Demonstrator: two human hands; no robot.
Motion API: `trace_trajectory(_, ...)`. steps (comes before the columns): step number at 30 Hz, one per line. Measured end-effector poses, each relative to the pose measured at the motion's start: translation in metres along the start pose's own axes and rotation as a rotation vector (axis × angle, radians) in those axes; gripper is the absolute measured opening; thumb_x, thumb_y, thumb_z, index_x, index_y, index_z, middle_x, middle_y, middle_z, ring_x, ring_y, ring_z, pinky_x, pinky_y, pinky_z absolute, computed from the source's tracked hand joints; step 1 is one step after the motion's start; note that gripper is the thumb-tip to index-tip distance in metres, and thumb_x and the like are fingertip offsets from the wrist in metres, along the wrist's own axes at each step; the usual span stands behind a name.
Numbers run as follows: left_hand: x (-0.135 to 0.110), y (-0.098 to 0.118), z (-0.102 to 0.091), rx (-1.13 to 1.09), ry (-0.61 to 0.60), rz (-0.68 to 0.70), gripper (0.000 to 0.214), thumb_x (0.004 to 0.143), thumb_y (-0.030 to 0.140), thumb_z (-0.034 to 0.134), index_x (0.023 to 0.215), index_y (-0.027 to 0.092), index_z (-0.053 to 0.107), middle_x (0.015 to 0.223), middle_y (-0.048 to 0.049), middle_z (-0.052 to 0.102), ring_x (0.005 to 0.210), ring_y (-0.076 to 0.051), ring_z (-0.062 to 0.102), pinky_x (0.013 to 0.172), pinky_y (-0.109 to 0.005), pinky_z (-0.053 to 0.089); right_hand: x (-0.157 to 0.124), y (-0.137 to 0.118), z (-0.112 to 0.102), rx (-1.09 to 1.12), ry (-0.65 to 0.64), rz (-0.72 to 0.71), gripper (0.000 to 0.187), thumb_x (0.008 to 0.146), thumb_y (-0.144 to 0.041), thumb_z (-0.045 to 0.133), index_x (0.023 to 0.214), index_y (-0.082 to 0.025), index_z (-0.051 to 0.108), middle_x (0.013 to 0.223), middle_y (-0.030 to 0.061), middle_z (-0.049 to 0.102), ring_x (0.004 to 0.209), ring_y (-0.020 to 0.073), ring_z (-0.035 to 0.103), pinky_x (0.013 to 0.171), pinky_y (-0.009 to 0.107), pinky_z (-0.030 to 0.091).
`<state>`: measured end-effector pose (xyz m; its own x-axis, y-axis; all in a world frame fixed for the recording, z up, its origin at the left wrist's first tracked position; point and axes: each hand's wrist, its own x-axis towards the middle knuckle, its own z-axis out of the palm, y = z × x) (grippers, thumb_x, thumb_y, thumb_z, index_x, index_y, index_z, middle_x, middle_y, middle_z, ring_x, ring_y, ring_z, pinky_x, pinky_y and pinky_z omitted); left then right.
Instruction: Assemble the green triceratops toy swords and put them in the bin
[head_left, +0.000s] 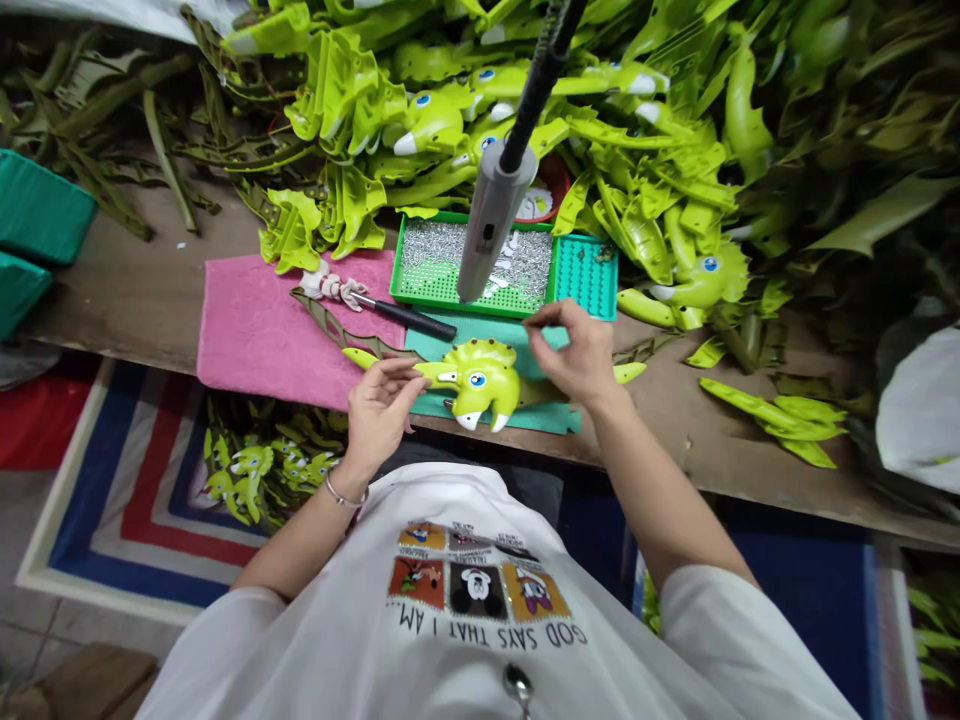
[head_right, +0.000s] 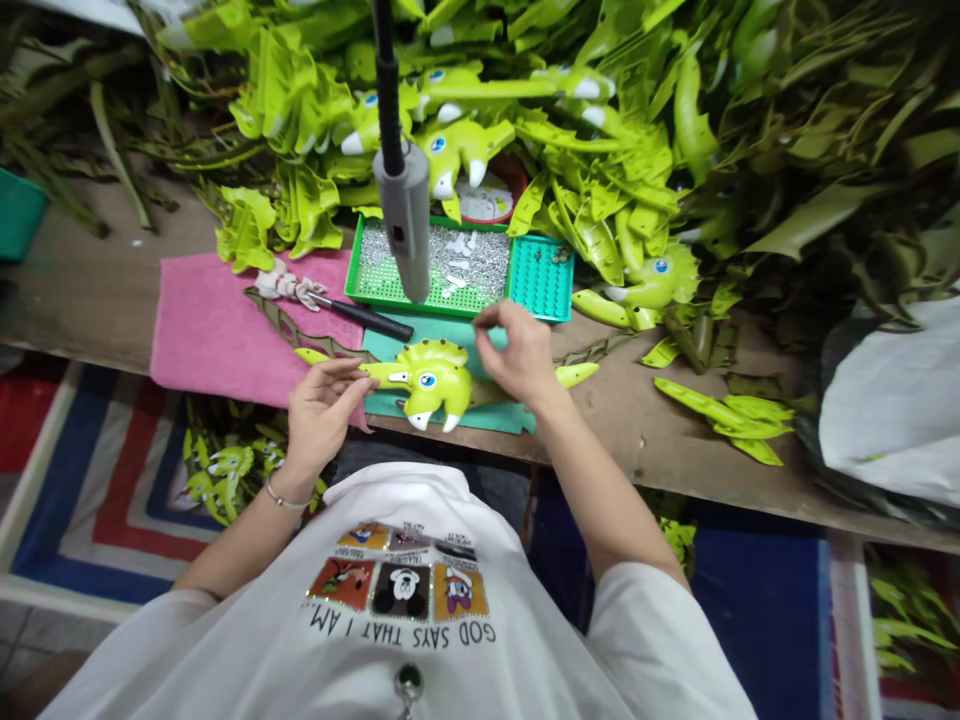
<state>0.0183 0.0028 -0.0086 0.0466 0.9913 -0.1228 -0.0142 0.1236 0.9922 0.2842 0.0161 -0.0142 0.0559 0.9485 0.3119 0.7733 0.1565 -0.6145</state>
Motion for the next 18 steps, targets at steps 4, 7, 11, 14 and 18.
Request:
trace_trajectory(4, -0.003, -0.001, 0.006, 0.022, 0.015, 0.059, 0.022, 0.079, 0.032, 0.08, 0.096, 0.019, 0.074, 0.086, -0.0021, 0.077, 0.081, -0.013, 0.074, 0.081, -0.025, 0.061, 0.046, 0.028, 0.015, -0.196, 0.028, 0.11, 0.014, 0.078, -0.015, 0.059, 0.09, -0.022, 0.059, 0.089, 0.0077, 0.073, 0.091, 0.029, 0.065, 0.093, 0.052, 0.045)
trace_trajectory(7, -0.004, -0.004, 0.009, 0.019, 0.017, 0.071, 0.022, 0.081, 0.033, 0.078, 0.098, 0.019, 0.075, 0.09, -0.0036, 0.078, 0.084, -0.014, 0.075, 0.085, -0.028, 0.061, 0.064, 0.042, 0.028, -0.251, -0.013, 0.131, 0.016, 0.076, -0.015, 0.062, 0.089, -0.021, 0.057, 0.082, 0.0078, 0.07, 0.095, 0.0303, 0.062, 0.099, 0.057, 0.039)
trace_trajectory(11, -0.002, -0.007, 0.009, 0.152, -0.037, 0.155, 0.028, 0.085, 0.029, 0.073, 0.112, 0.019, 0.072, 0.095, -0.0045, 0.077, 0.086, -0.014, 0.073, 0.084, -0.026, 0.06, 0.065, 0.044, 0.03, -0.205, -0.03, 0.108, 0.012, 0.077, -0.016, 0.062, 0.085, -0.022, 0.055, 0.08, 0.0067, 0.068, 0.093, 0.0278, 0.062, 0.096, 0.053, 0.042)
trace_trajectory(14, 0.002, -0.005, 0.011, 0.364, -0.102, 0.311, 0.031, 0.09, 0.024, 0.064, 0.121, 0.021, 0.068, 0.098, -0.0044, 0.076, 0.082, -0.013, 0.071, 0.082, -0.026, 0.058, 0.052, 0.029, 0.019, -0.094, -0.011, 0.077, 0.011, 0.079, -0.019, 0.061, 0.088, -0.024, 0.055, 0.085, 0.0059, 0.069, 0.084, 0.0249, 0.064, 0.084, 0.047, 0.051)
trace_trajectory(18, 0.009, -0.004, 0.013, 0.633, -0.198, 0.565, 0.023, 0.096, 0.021, 0.055, 0.11, 0.02, 0.073, 0.089, -0.0065, 0.076, 0.082, -0.017, 0.068, 0.083, -0.033, 0.055, 0.017, -0.005, -0.001, 0.052, 0.025, 0.056, 0.009, 0.08, -0.021, 0.061, 0.086, -0.026, 0.057, 0.081, 0.004, 0.069, 0.072, 0.0216, 0.067, 0.072, 0.04, 0.056)
